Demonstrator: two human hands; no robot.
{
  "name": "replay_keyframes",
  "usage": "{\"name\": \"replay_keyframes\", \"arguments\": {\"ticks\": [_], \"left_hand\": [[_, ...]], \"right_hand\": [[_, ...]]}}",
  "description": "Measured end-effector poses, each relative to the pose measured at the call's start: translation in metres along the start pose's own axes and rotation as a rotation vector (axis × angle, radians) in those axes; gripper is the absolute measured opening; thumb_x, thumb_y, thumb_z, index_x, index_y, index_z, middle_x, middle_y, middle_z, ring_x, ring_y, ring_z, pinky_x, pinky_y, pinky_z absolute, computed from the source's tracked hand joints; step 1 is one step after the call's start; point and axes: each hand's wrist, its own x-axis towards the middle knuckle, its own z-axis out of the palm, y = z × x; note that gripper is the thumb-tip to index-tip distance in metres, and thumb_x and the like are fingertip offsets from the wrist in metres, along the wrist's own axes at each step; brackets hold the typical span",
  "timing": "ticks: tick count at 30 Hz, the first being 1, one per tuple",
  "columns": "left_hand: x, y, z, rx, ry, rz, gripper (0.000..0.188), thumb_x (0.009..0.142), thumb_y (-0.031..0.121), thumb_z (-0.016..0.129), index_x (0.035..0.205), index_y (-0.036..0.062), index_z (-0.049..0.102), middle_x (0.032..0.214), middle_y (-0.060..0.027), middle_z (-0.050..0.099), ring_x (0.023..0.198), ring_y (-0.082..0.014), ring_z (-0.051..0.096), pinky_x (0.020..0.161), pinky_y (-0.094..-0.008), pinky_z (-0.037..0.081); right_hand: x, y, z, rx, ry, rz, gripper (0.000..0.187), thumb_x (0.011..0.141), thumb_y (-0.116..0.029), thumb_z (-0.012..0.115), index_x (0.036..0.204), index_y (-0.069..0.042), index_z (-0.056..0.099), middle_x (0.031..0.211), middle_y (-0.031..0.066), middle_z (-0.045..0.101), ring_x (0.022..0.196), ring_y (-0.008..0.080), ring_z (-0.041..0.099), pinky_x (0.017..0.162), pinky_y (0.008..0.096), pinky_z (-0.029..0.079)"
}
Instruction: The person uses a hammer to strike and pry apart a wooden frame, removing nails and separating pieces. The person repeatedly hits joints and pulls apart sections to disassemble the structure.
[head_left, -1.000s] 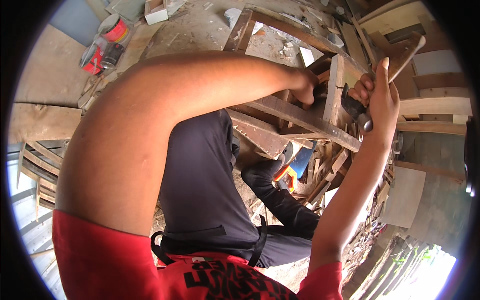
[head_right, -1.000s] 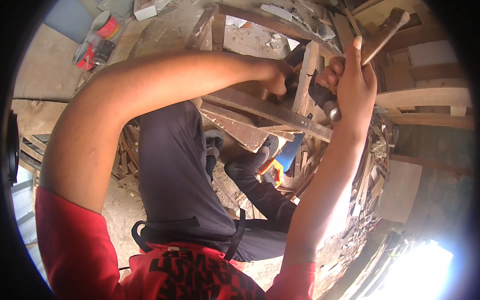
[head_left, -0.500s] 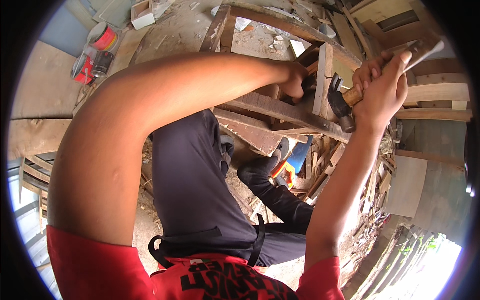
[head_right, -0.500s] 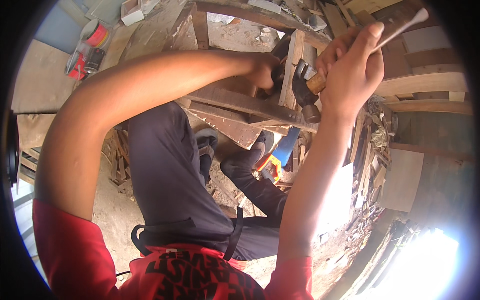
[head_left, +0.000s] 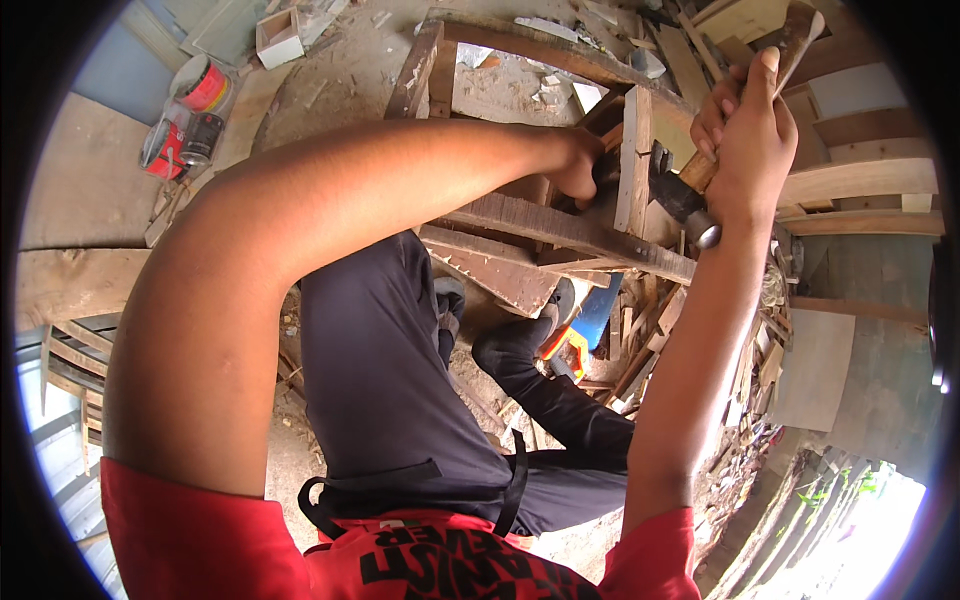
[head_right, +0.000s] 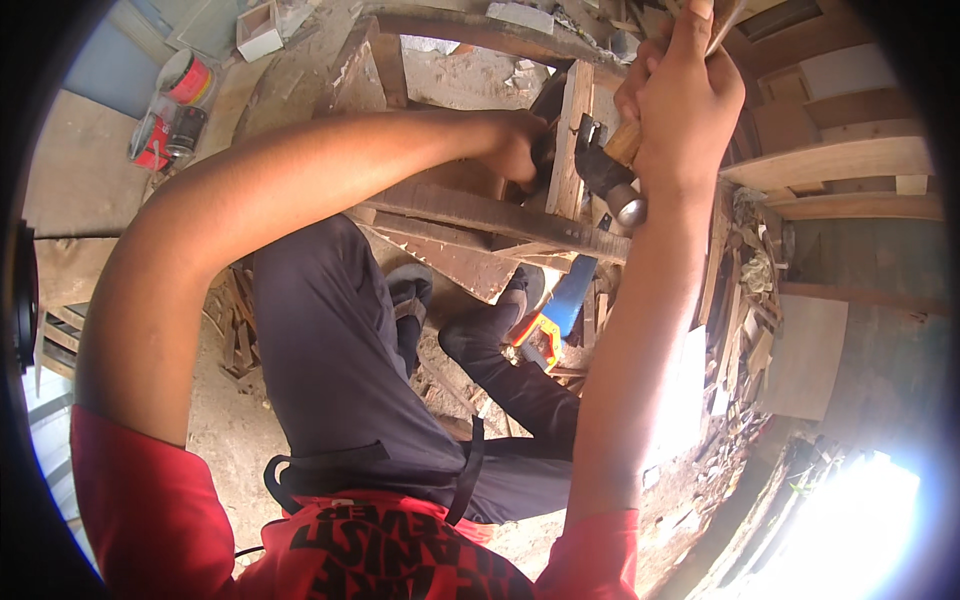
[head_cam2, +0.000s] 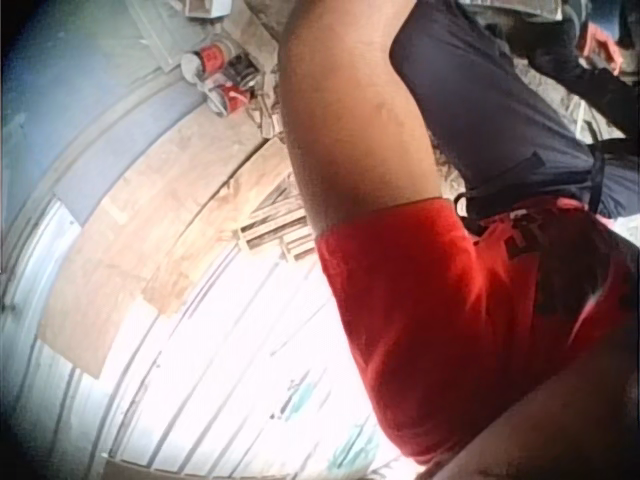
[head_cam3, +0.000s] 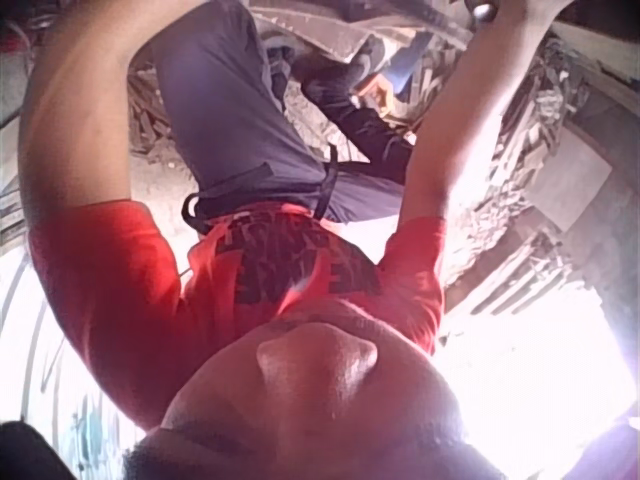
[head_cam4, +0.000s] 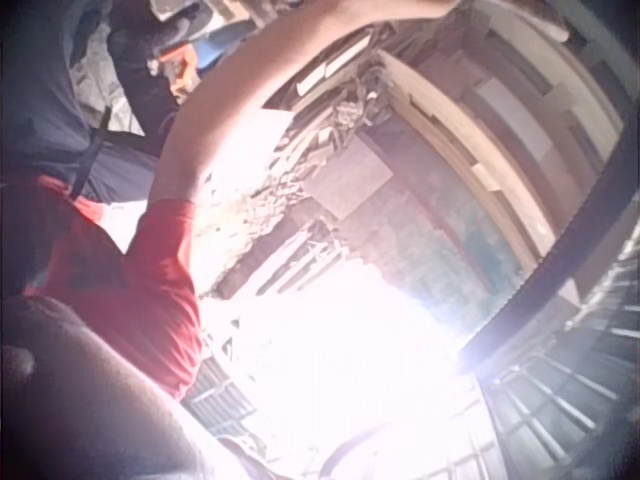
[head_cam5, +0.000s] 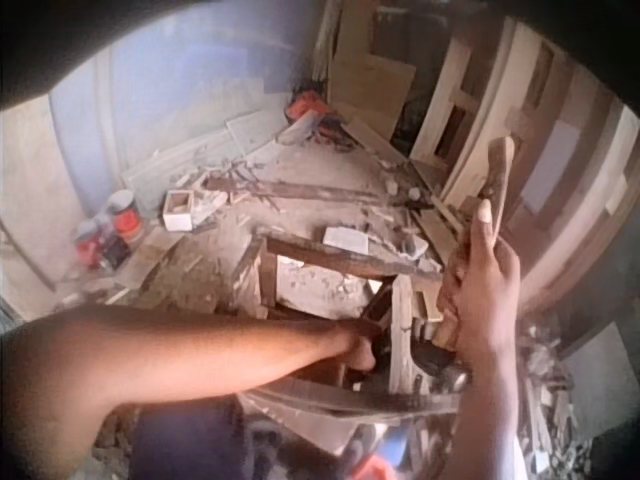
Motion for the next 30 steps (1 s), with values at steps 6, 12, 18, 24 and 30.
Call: {"name": "replay_keyframes", "arguments": {"ticks": [6,12,18,24,30], "left_hand": [[0.001,0.003,-0.002,0.065,-0.036,0.011,0.044,0.069,0.026,0.079,0.103,-0.0002,0.071,0.106,-0.0185,0.071,0.102,-0.0322,0.066,0.087,-0.0378,0.051],[0.002,0.003,-0.001,0.042,-0.022,0.017,0.045,0.068,0.026,0.079,0.104,0.0007,0.071,0.106,-0.0180,0.071,0.102,-0.0314,0.066,0.087,-0.0380,0.052],[-0.001,0.006,-0.006,0.075,-0.024,0.032,0.047,0.067,0.027,0.080,0.106,0.0021,0.070,0.106,-0.0176,0.071,0.102,-0.0301,0.067,0.087,-0.0371,0.052],[0.005,-0.001,-0.002,0.042,0.003,0.019,0.043,0.069,0.027,0.079,0.102,0.0004,0.072,0.106,-0.0183,0.070,0.102,-0.0304,0.067,0.087,-0.0368,0.052],[0.006,-0.005,-0.003,0.035,0.004,-0.041,0.044,0.070,0.028,0.079,0.103,0.0002,0.072,0.108,-0.0194,0.070,0.103,-0.0317,0.066,0.089,-0.0375,0.052]], "right_hand": [[0.000,0.010,-0.002,0.028,0.060,-0.078,0.049,0.099,-0.048,0.052,0.093,0.000,0.049,0.062,-0.0003,0.039,0.047,0.0079,0.036,0.041,0.0253,0.027],[0.012,0.005,0.002,-0.015,0.007,0.010,0.048,0.099,-0.047,0.053,0.093,0.001,0.051,0.063,0.0000,0.041,0.048,0.0079,0.036,0.042,0.0253,0.029],[0.030,0.009,0.005,-0.047,-0.037,0.054,0.047,0.099,-0.046,0.053,0.096,0.001,0.052,0.066,0.0004,0.043,0.049,0.0074,0.036,0.042,0.0252,0.030],[0.032,0.007,0.005,-0.044,-0.068,0.099,0.046,0.099,-0.046,0.052,0.093,-0.001,0.051,0.065,0.0001,0.043,0.049,0.0070,0.036,0.042,0.0247,0.030],[0.026,0.008,0.004,0.053,-0.063,0.070,0.043,0.099,-0.045,0.054,0.090,-0.004,0.049,0.063,-0.0009,0.040,0.047,0.0075,0.034,0.043,0.0254,0.030]]}}
